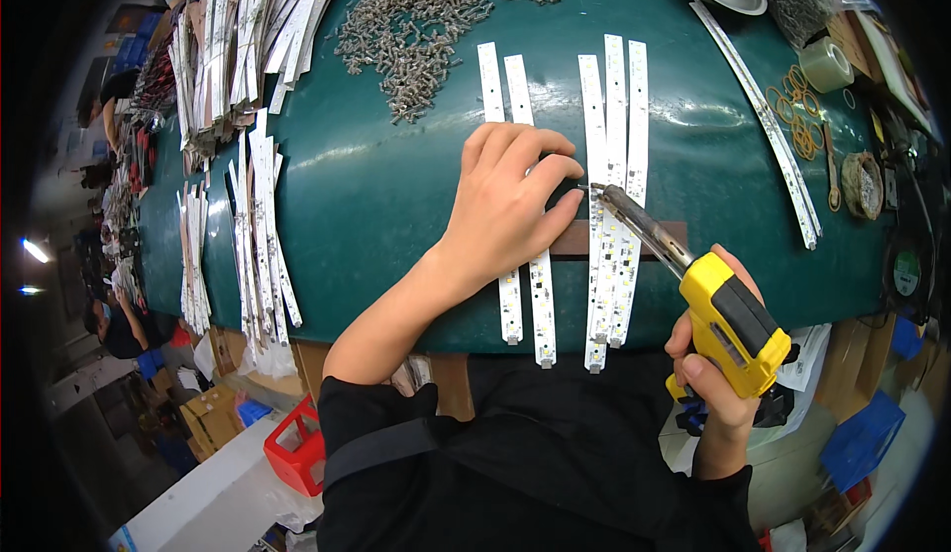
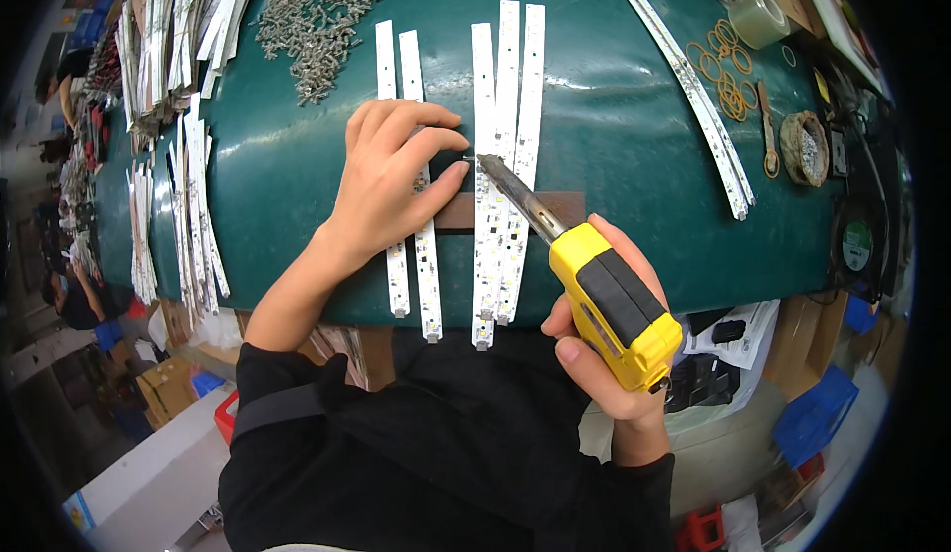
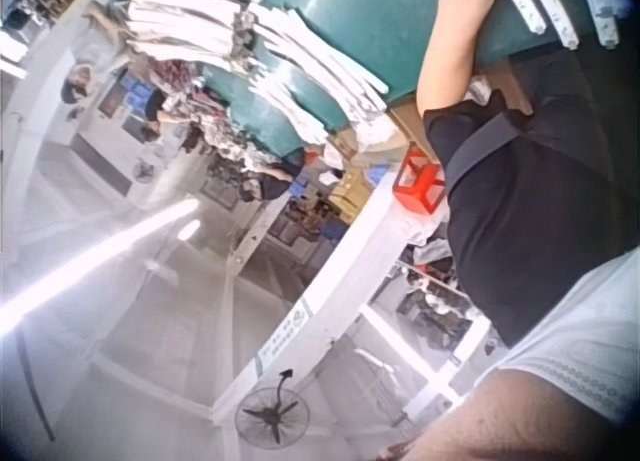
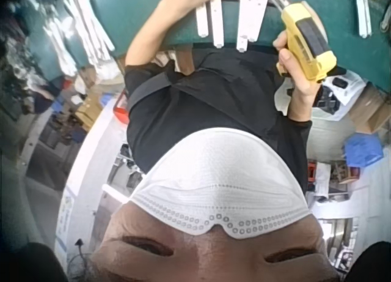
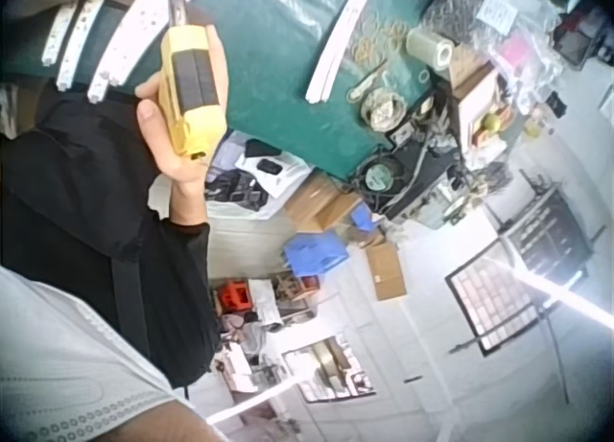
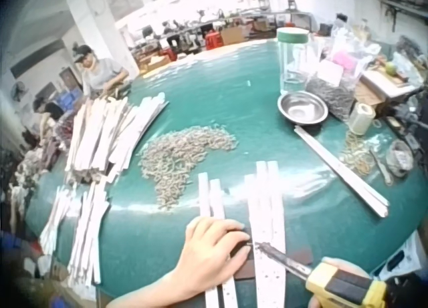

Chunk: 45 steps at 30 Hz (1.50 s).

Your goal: The person solders components onto LED strips using a handheld soldering iron, binds a completed batch of strips with a rubber band, and arranges a new set of strips on a block to solder them.

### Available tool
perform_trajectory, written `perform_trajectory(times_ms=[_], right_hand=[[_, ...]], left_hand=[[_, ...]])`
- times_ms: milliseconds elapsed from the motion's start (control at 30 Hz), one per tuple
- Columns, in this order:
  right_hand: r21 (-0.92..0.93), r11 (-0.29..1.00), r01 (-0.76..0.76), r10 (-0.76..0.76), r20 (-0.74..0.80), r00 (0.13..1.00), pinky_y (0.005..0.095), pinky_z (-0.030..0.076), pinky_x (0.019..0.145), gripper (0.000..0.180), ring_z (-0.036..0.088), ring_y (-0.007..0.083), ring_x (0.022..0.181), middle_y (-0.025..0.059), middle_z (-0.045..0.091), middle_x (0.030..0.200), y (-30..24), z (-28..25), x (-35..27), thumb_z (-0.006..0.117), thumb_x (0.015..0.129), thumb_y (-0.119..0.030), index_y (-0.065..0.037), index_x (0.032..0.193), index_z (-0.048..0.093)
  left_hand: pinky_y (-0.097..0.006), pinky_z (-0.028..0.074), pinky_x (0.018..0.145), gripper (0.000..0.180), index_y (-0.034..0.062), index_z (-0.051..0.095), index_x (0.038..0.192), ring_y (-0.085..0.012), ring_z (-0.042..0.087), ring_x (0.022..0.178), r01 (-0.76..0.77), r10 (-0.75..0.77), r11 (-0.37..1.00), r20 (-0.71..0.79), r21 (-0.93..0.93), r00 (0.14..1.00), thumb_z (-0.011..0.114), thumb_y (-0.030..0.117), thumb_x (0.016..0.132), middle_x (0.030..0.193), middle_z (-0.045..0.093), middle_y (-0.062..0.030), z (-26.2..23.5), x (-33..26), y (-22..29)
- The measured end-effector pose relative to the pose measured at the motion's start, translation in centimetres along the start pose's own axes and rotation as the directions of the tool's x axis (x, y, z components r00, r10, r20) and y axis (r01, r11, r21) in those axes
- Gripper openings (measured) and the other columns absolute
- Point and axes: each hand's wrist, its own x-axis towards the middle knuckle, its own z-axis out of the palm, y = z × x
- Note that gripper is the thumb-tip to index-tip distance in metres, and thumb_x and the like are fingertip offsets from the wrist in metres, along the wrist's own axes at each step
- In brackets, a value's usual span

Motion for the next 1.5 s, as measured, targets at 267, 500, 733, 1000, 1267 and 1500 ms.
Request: perform_trajectory(times_ms=[267,500,733,1000,1267,1500], right_hand=[[-0.021,0.998,-0.057,0.056,-0.048,0.997,0.0235,0.049,0.064,0.079,0.061,0.0123,0.075,0.0103,0.059,0.108,-0.7,0.6,-0.1,0.065,0.071,0.000,0.001,0.144,0.033],[-0.010,0.993,-0.117,0.116,-0.081,0.990,0.0211,0.049,0.059,0.079,0.059,0.0115,0.072,0.0105,0.059,0.104,-0.9,0.9,-0.6,0.063,0.073,0.001,-0.001,0.145,0.031],[0.007,1.000,-0.025,0.026,-0.144,0.989,0.0217,0.052,0.056,0.084,0.060,0.0134,0.070,0.0117,0.060,0.086,-1.6,1.6,-0.5,0.067,0.069,-0.008,-0.002,0.145,0.030],[0.018,1.000,0.000,0.003,-0.181,0.983,0.0205,0.050,0.052,0.085,0.058,0.0126,0.061,0.0109,0.060,0.080,-1.6,1.7,-0.6,0.068,0.069,-0.011,-0.001,0.144,0.030],[0.023,0.979,0.201,-0.192,-0.210,0.959,0.0205,0.045,0.045,0.081,0.050,0.0128,0.053,0.0150,0.055,0.082,-1.0,0.4,-0.2,0.061,0.074,-0.008,0.011,0.143,0.024],[0.085,0.969,0.233,-0.215,-0.179,0.960,0.0200,0.045,0.046,0.076,0.051,0.0132,0.057,0.0169,0.054,0.086,-0.6,-0.6,-0.1,0.060,0.075,-0.007,0.010,0.142,0.026]], left_hand=[[-0.039,0.035,0.095,0.014,0.0091,0.064,0.085,-0.0229,0.055,0.098,0.001,-0.002,0.998,-0.002,-0.071,1.000,0.071,0.009,0.073,0.102,0.063,-0.0013,0.6,-0.2,-0.3],[-0.039,0.036,0.095,0.013,0.0090,0.064,0.084,-0.0223,0.055,0.096,-0.008,0.007,0.998,-0.013,-0.069,1.000,0.071,0.009,0.073,0.101,0.063,-0.0011,0.7,0.0,-0.3],[-0.039,0.036,0.095,0.013,0.0094,0.064,0.084,-0.0224,0.055,0.096,-0.009,0.008,0.998,-0.014,-0.068,1.000,0.071,0.009,0.073,0.100,0.063,-0.0010,0.6,-0.1,-0.4],[-0.040,0.035,0.097,0.014,0.0098,0.064,0.086,-0.0225,0.055,0.096,-0.008,0.008,0.998,-0.011,-0.066,1.000,0.072,0.011,0.073,0.101,0.063,-0.0011,0.5,-0.2,-0.3],[-0.041,0.033,0.099,0.016,0.0107,0.065,0.088,-0.0230,0.055,0.098,0.004,-0.002,0.994,0.024,-0.108,1.000,0.071,0.012,0.074,0.104,0.062,-0.0026,0.3,0.0,-0.4],[-0.046,0.030,0.104,0.012,0.0118,0.065,0.084,-0.0236,0.055,0.101,0.020,-0.018,0.999,0.053,-0.033,0.998,0.070,0.012,0.074,0.105,0.062,-0.0026,-1.3,0.0,-0.7]])
